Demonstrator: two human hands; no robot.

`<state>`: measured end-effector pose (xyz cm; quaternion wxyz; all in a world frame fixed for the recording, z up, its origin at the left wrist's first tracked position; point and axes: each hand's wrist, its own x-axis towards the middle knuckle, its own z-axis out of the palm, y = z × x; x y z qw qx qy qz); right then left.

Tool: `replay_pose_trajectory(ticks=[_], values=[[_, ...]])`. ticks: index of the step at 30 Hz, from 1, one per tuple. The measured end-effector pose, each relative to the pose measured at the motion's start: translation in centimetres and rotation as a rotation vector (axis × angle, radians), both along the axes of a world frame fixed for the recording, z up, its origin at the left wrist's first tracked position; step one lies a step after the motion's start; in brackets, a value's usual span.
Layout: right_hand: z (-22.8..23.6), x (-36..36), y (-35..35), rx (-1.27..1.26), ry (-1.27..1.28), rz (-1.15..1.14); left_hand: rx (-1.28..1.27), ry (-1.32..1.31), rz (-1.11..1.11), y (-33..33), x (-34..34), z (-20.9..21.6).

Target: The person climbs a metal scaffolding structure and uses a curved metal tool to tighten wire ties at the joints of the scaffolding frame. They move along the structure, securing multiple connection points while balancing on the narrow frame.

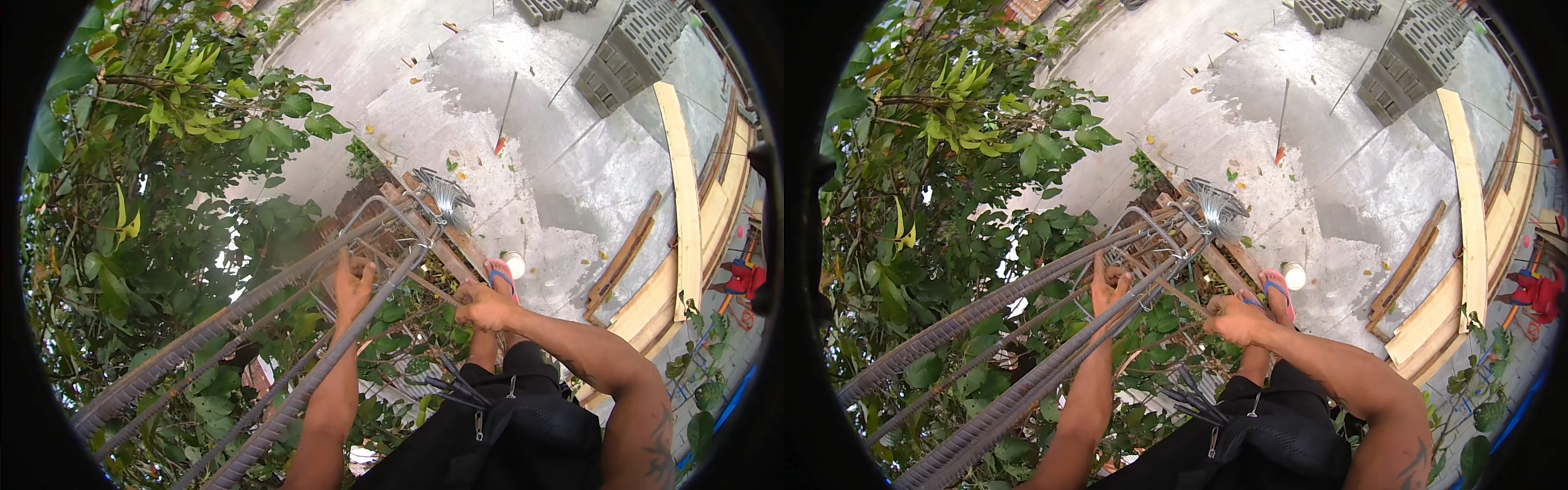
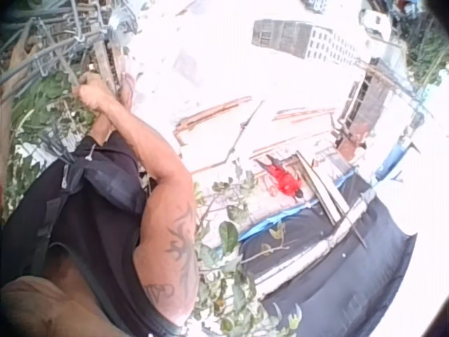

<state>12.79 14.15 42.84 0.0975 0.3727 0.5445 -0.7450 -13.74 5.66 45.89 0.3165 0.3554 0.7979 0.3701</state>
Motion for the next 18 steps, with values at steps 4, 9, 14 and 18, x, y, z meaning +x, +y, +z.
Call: replay_pose_trajectory(ticks=[4, 9, 14, 18], values=[[0.2, -0.1, 0.1, -0.061, -0.050, -0.010, 0.056, -0.196, 0.067, 0.8, 0.2, 0.6], [1.6, -0.3, 0.8, 0.083, 0.007, 0.099, -0.142, 0.019, -0.006, 0.6, -1.4, 0.7], [4.8, -0.7, 3.0, 0.153, -0.078, 0.204, -0.177, 0.366, -0.251, -0.1, -1.6, -0.7], [6.9, -1.0, 4.7, 0.275, -0.157, 0.339, -0.234, 0.552, -0.333, -0.2, -1.6, -0.9]])
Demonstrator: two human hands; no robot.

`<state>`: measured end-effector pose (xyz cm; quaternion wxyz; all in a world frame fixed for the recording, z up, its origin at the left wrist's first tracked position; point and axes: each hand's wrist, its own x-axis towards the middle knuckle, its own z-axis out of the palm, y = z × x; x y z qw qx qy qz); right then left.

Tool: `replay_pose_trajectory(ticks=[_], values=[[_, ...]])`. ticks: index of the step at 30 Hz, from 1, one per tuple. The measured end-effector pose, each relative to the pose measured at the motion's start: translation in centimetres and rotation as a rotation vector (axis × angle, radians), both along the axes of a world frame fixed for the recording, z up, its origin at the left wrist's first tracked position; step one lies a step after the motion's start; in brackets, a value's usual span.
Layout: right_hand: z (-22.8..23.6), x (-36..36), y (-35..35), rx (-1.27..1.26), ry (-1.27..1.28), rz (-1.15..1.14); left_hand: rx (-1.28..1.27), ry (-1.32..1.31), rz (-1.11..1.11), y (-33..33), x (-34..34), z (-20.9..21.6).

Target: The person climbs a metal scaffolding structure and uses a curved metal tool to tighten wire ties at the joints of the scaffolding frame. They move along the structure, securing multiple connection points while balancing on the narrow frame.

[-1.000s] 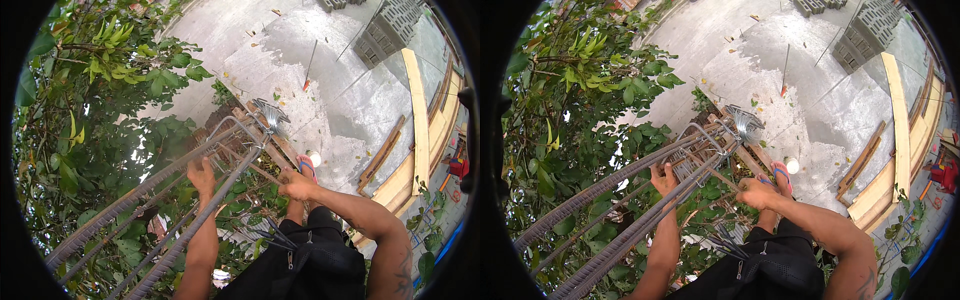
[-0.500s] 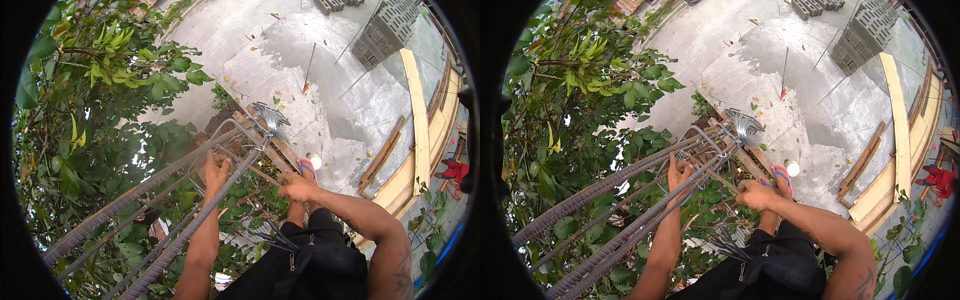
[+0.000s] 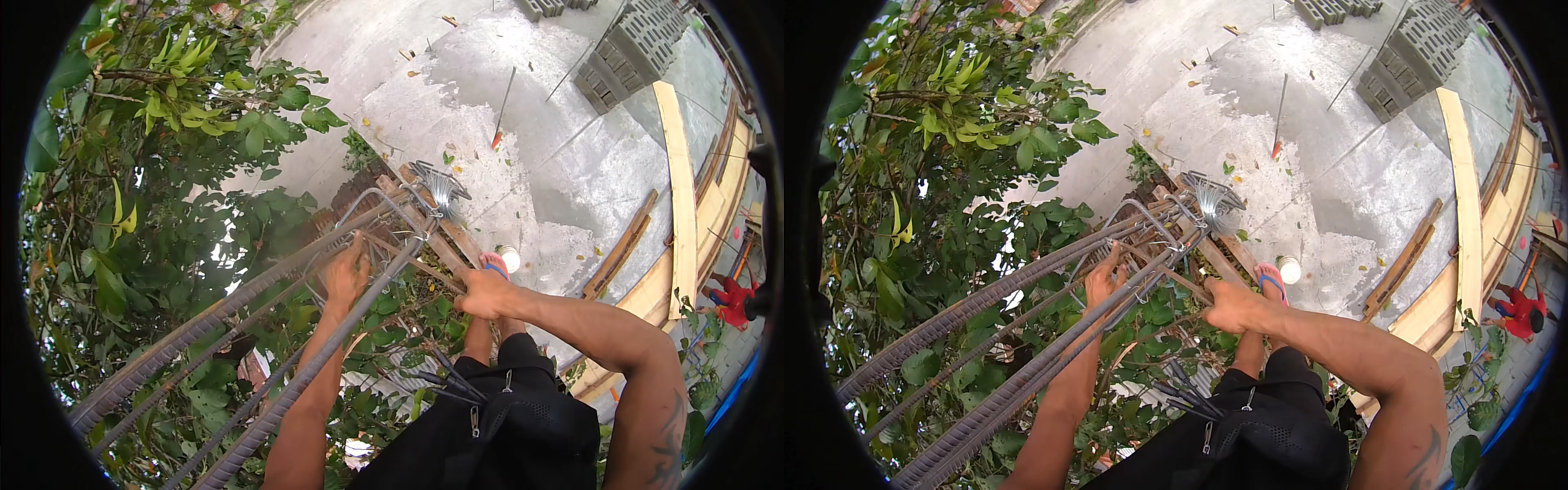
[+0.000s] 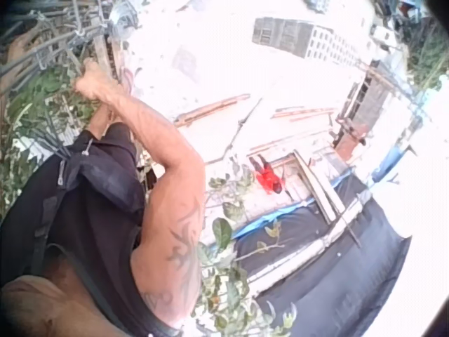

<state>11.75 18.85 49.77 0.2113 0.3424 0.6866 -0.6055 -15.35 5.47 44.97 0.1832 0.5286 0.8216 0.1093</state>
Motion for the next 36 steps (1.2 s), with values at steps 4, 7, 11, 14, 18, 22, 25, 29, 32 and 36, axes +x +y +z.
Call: replay_pose_trajectory(ticks=[4, 7, 11, 14, 18, 22, 25, 29, 32, 36], values=[[1.1, -0.2, -0.6, 0.150, 0.038, 0.088, 0.110, 0.042, -0.062, -0.2, -0.1, 0.1], [1.0, -0.3, -1.9, 0.244, 0.029, 0.136, 0.135, 0.078, -0.082, -0.6, 0.1, 0.0], [0.9, 0.0, -3.2, 0.284, 0.048, 0.092, 0.141, 0.060, -0.088, -0.7, 0.5, -0.2], [1.0, 0.4, -2.1, 0.194, 0.089, 0.013, 0.068, -0.064, 0.039, -0.5, 0.7, 0.1], [0.6, -0.1, 2.3, -0.369, -0.031, -0.068, 0.147, -0.291, 0.160, -0.7, 1.0, -0.1], [-0.1, -0.5, 4.7, -0.190, -0.109, 0.428, 0.233, -0.612, 0.653, -1.3, 1.0, -1.7], [-0.1, 1.5, 3.9, -0.345, 0.012, 0.416, 0.221, -0.789, 0.856, -1.7, 0.4, -2.5], [-0.1, 4.6, 0.6, -0.888, 0.114, 0.119, 0.286, -1.088, 1.120, -2.3, 0.6, -1.8], [-1.1, 4.7, -2.7, -1.198, 0.183, -0.096, 0.412, -1.282, 1.040, -2.5, 1.2, -0.5], [-3.4, 2.7, -6.6, -1.433, 0.343, -0.297, 0.463, -1.298, 0.908, -1.6, 1.3, 0.6]])
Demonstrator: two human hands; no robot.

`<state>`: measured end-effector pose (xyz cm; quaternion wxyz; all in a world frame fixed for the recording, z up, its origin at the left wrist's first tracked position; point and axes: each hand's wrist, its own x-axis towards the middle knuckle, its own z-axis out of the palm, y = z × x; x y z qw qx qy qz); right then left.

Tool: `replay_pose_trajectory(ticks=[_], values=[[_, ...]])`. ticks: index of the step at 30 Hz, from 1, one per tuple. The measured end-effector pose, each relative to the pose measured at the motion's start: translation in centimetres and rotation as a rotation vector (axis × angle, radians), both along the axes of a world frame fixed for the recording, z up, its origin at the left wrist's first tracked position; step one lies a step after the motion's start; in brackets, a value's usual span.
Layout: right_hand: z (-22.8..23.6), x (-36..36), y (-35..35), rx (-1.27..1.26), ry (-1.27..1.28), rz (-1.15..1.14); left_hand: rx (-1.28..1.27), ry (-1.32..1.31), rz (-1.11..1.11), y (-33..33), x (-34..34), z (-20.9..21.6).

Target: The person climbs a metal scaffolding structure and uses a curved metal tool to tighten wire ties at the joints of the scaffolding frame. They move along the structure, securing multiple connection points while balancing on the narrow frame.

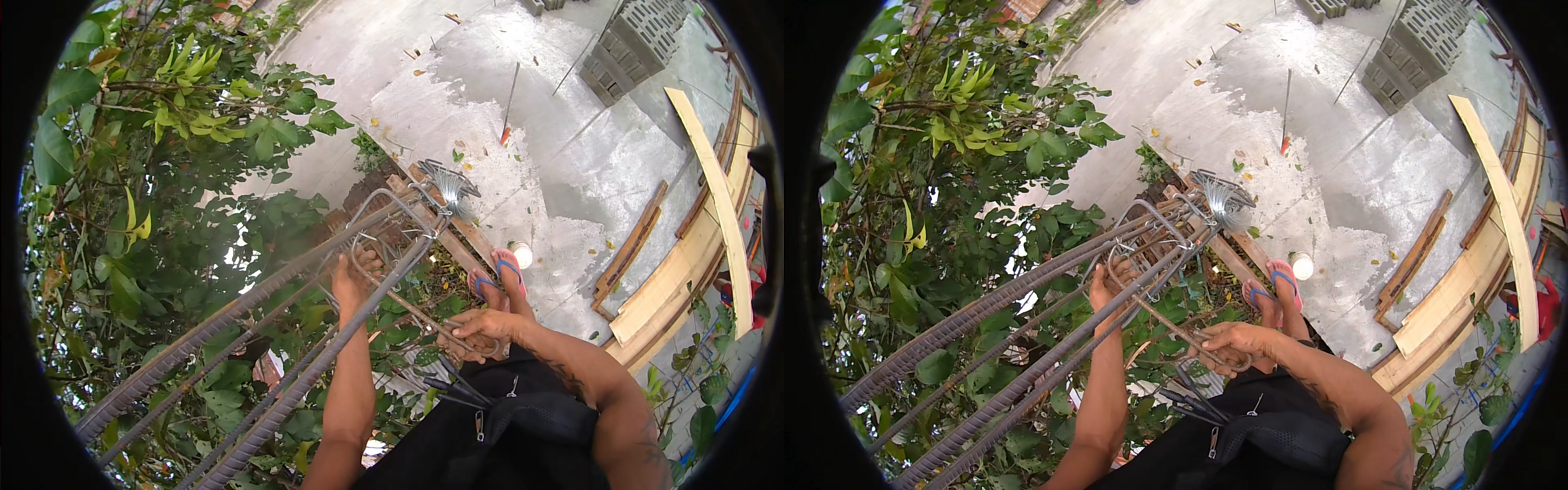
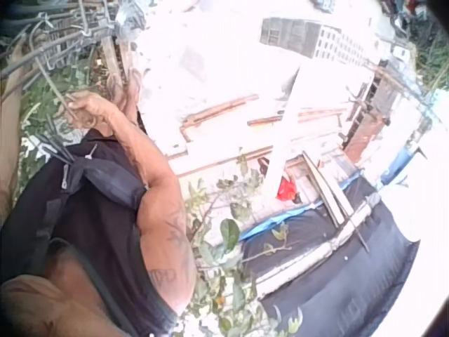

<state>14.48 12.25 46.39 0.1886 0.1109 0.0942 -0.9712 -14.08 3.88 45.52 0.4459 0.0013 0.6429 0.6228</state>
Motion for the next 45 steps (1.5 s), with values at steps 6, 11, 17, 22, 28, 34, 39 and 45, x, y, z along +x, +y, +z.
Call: replay_pose_trajectory(ticks=[6, 11, 17, 22, 28, 34, 39, 45], values=[[-1.7, -1.4, -2.7, -0.283, 0.021, -0.103, -0.058, 0.142, 0.008, 1.1, 0.1, 0.2], [-1.6, -2.1, -3.6, -0.401, 0.022, -0.109, -0.115, 0.248, -0.002, 1.7, 0.3, 0.5], [-0.9, -3.3, -4.6, -0.594, 0.107, -0.212, -0.218, 0.269, -0.029, 2.7, 0.0, 0.7], [0.3, -4.5, -6.0, -0.735, 0.126, -0.328, -0.326, 0.510, -0.254, 3.0, -0.4, 1.2], [0.3, -3.5, -4.6, -0.661, 0.129, -0.325, -0.552, 0.659, -0.454, 3.8, -0.4, 3.2], [-0.5, -2.2, 0.3, 0.163, -0.052, -0.042, -0.692, 0.522, -0.458, 2.6, 0.0, 3.4], [-0.3, -2.7, 1.0, 0.728, -0.249, 0.188, -0.649, 0.389, -0.507, 1.0, -0.5, 0.0], [-0.2, -2.6, -0.3, 1.566, -0.111, 0.208, -0.665, 0.446, -0.579, 0.7, -0.3, -1.9]])
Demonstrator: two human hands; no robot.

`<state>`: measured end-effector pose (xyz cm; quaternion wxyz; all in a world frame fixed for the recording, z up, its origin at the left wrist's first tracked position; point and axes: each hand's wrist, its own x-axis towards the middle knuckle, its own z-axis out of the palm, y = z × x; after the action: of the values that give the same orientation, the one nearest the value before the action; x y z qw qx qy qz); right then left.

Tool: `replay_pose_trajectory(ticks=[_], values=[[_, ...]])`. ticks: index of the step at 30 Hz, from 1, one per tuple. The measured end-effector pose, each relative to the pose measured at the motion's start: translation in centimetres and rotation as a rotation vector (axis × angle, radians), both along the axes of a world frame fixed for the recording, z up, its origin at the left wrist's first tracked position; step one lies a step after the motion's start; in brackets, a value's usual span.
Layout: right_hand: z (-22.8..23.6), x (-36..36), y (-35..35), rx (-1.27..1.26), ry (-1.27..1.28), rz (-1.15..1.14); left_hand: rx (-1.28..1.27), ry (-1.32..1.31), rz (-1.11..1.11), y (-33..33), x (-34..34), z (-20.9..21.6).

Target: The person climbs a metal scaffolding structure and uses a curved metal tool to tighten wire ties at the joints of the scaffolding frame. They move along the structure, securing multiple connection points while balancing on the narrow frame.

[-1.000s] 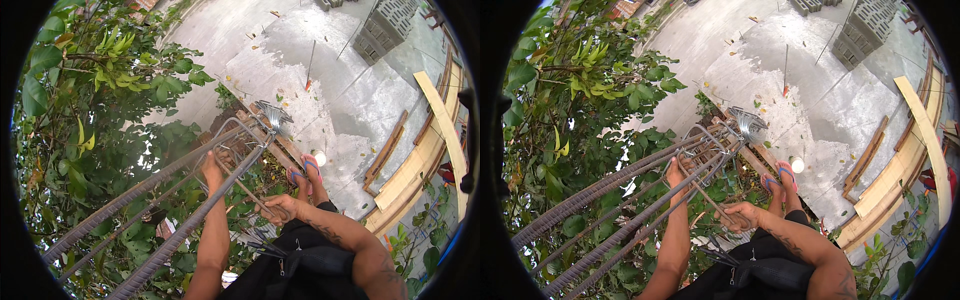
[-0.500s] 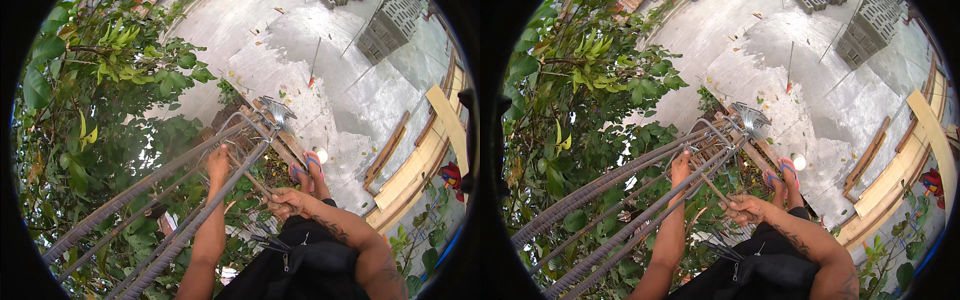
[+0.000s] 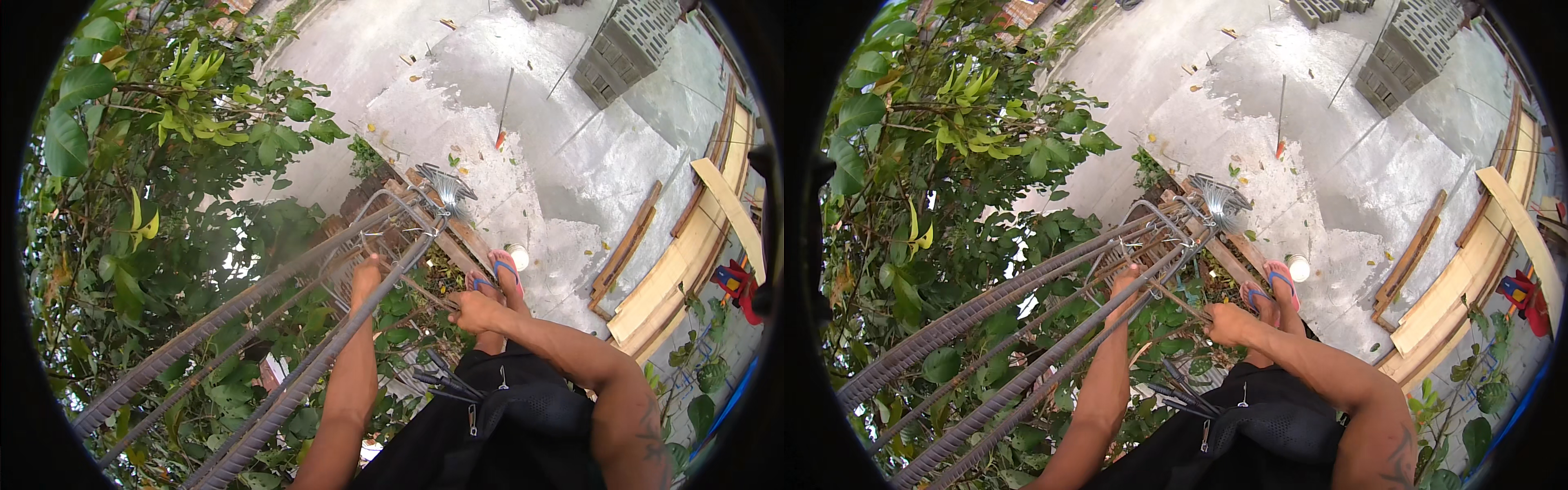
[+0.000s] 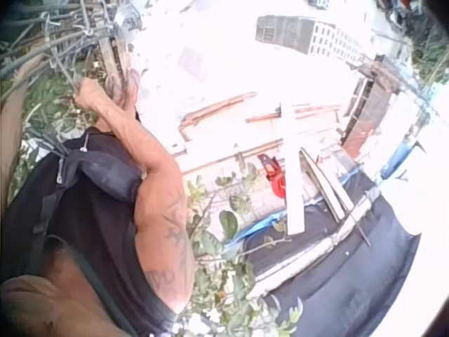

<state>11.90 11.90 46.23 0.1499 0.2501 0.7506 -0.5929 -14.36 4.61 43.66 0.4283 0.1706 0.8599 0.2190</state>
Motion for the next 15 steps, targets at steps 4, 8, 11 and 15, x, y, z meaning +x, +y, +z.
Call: replay_pose_trajectory(ticks=[4, 8, 11, 15], values=[[-2.0, 1.0, 0.5, -1.497, -0.171, -0.391, 0.028, -0.094, 0.122, 0.3, 0.6, 0.6], [-3.6, 0.6, -1.4, -1.831, -0.094, -0.406, -0.003, -0.070, 0.126, 0.4, 0.6, 0.9], [-3.9, 0.5, -2.1, -1.574, -0.124, -0.420, -0.146, 0.332, -0.006, 0.2, 0.3, 1.1], [-3.3, 0.7, -0.3, -1.495, -0.172, -0.461, 0.138, 0.946, -0.044, 0.7, -1.3, 2.1]])
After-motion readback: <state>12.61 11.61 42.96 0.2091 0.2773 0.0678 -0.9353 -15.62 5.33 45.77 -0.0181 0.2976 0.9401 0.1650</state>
